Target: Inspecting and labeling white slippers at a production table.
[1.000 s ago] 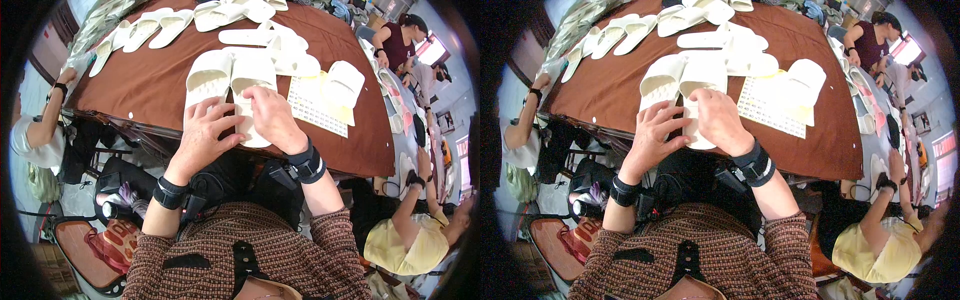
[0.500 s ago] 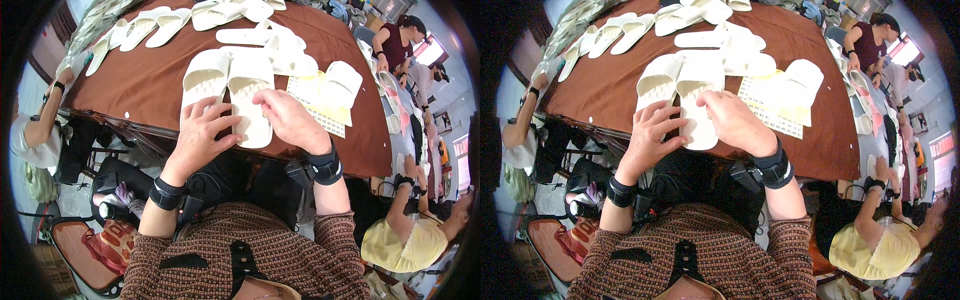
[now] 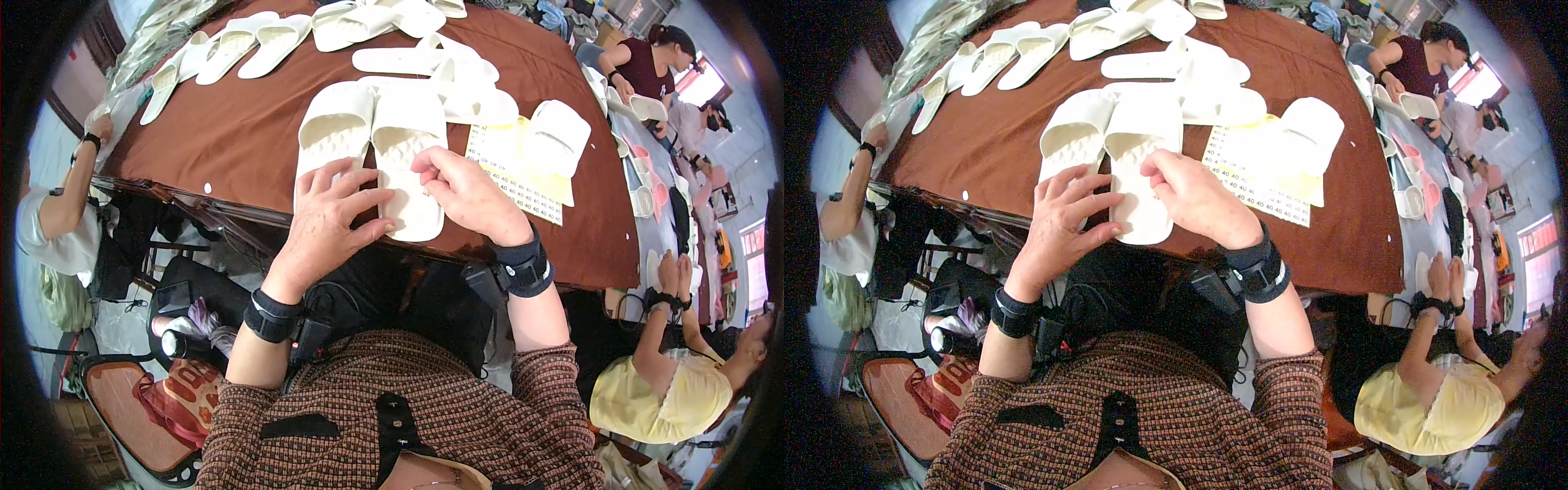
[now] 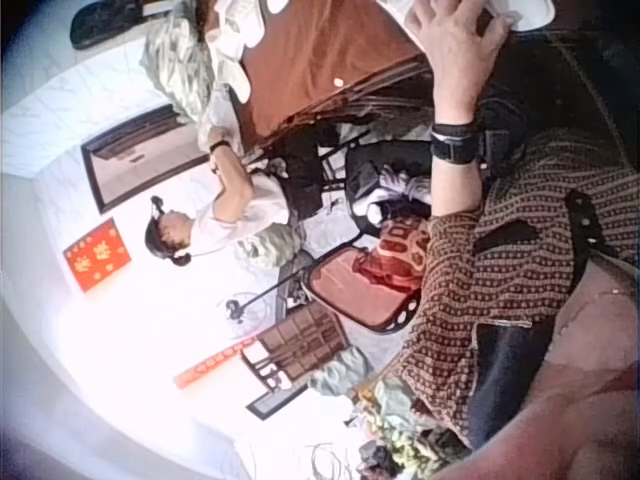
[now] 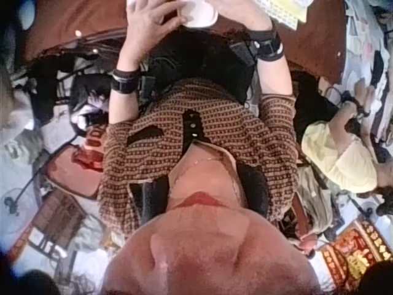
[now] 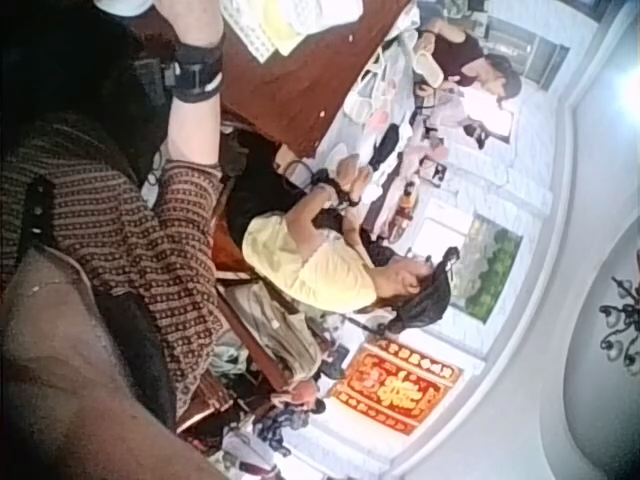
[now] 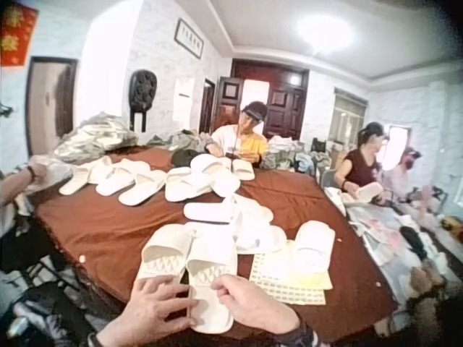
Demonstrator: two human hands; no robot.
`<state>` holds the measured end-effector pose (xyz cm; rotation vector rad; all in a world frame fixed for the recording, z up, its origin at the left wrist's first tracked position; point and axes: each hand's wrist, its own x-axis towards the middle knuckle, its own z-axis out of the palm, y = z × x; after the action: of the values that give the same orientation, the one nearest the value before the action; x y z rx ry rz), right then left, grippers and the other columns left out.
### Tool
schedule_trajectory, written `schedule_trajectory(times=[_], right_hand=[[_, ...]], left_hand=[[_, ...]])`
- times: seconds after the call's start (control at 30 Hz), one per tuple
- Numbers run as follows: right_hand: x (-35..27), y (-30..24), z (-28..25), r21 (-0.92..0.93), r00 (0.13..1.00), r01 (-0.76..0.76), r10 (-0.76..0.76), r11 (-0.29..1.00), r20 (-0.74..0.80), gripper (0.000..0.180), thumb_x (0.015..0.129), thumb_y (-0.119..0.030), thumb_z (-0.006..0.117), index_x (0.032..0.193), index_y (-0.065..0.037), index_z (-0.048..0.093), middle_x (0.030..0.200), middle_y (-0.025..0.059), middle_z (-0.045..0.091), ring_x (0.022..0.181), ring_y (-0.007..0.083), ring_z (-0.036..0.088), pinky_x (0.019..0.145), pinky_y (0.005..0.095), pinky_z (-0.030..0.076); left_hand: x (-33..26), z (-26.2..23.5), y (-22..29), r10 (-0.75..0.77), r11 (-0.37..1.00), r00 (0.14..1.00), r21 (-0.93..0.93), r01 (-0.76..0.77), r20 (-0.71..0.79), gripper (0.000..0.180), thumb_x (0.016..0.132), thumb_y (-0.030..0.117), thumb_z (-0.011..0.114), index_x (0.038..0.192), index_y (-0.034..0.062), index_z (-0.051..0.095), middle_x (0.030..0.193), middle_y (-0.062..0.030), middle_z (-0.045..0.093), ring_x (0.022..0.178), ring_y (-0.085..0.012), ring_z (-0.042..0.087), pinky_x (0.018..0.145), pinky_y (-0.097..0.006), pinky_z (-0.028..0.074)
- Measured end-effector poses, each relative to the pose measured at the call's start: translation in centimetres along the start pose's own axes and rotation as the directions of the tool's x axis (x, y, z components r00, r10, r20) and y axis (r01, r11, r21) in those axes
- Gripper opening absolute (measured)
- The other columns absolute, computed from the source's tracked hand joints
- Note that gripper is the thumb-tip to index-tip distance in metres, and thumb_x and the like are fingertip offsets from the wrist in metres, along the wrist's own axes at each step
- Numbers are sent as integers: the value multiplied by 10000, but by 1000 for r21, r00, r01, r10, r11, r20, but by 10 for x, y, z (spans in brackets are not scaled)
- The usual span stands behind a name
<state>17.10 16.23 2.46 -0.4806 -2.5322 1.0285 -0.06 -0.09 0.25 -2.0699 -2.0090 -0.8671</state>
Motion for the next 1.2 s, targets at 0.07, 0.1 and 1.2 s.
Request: schedule_trajectory(times=[0.07,0.1,1.2], right_hand=[[1,1,1,-8,1000,12,-12,1000,-19,179,916,-38,516,1087,4,550,975,176,616,879,301,625,781,366,502],[1,2,2,-17,999,20,-21,1000,-39,176,914,-38,524,1083,6,549,956,168,614,861,293,623,775,364,501],[1,9,-32,-463,983,144,-182,875,-39,208,915,-149,597,1084,-40,651,906,156,618,878,346,604,800,416,493]], left_hand=[[-1,0,1,-3,1000,1000,-1,3,-7,407,771,356,773,1133,181,713,1272,-11,623,1272,-287,477,1060,-449,322],[-1,0,1,-1,1000,1000,-1,1,-6,407,771,356,773,1133,181,713,1272,-11,623,1272,-287,477,1060,-449,322],[3,-41,-64,-528,809,827,-413,419,-194,181,943,104,621,1050,-23,692,915,-78,703,864,-132,631,788,-255,493]])
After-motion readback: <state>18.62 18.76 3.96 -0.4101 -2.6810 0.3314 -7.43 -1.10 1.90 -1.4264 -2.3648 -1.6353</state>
